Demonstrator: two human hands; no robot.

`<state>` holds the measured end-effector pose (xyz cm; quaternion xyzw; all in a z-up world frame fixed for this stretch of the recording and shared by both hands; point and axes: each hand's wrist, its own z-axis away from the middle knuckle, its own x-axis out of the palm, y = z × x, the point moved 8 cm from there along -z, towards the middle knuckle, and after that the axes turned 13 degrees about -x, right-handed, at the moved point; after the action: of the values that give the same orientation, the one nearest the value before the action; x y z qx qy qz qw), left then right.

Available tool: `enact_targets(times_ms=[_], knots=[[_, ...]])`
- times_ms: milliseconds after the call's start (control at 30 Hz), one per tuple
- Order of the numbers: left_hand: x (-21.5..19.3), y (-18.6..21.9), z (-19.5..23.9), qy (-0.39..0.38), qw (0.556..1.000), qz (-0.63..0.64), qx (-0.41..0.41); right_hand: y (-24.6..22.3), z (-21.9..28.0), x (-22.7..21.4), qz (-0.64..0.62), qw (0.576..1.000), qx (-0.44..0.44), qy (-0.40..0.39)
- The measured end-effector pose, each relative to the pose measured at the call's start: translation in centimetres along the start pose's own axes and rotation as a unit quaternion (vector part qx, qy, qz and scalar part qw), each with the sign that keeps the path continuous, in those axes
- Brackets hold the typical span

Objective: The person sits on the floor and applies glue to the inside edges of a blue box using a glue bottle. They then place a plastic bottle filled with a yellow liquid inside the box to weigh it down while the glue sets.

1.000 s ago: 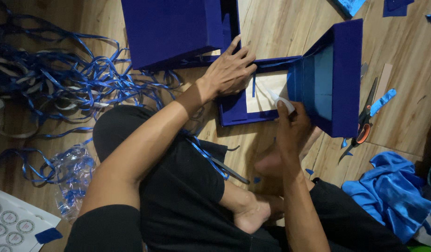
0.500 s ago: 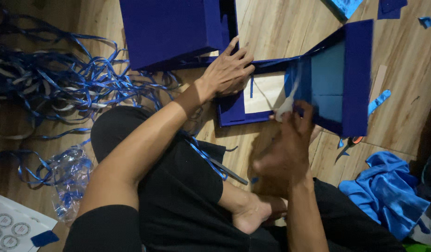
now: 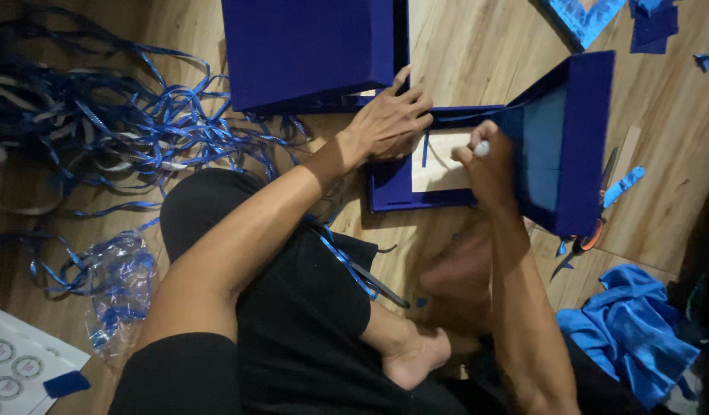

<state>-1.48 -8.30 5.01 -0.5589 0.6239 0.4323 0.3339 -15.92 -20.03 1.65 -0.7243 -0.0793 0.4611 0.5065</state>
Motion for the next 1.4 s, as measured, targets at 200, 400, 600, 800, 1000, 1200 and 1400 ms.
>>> enact_targets(times_ms=[200, 400, 600, 800, 1000, 1200, 1400], knots=[[0.3, 0.0, -0.3, 0.016, 1.0, 0.007, -0.004, 1.2, -3.1, 3.8, -0.011, 0.997, -0.068, -0.023], [2.2, -0.1, -1.1, -0.017, 0.999, 0.024, -0.026, 2.1, -4.1, 3.7, 0.025, 0.999, -0.037, -0.018], [1.8, -0.3, -0.6, -0.004, 0.998, 0.064, -0.022, 2.8, -4.4, 4.0, 0.024, 0.999, -0.021, -0.021], [1.1, -0.3, -0.7, 0.029, 0.998, 0.038, -0.034, 2.6, -4.1, 4.3, 0.035, 0.999, -0.009, -0.027], [0.4, -0.2, -0.6, 0.065, 0.997, 0.037, -0.024, 2.8, -4.0, 4.0, 0.036, 0.999, -0.008, -0.016], [0.1, -0.2, -0.6, 0.062, 0.996, 0.058, -0.01, 3.0, -4.2, 3.9, 0.024, 1.0, -0.009, -0.004], [-0.6, -0.3, -0.4, 0.07, 0.997, 0.041, -0.008, 3.0, -4.3, 3.9, 0.056, 0.998, -0.013, -0.008]])
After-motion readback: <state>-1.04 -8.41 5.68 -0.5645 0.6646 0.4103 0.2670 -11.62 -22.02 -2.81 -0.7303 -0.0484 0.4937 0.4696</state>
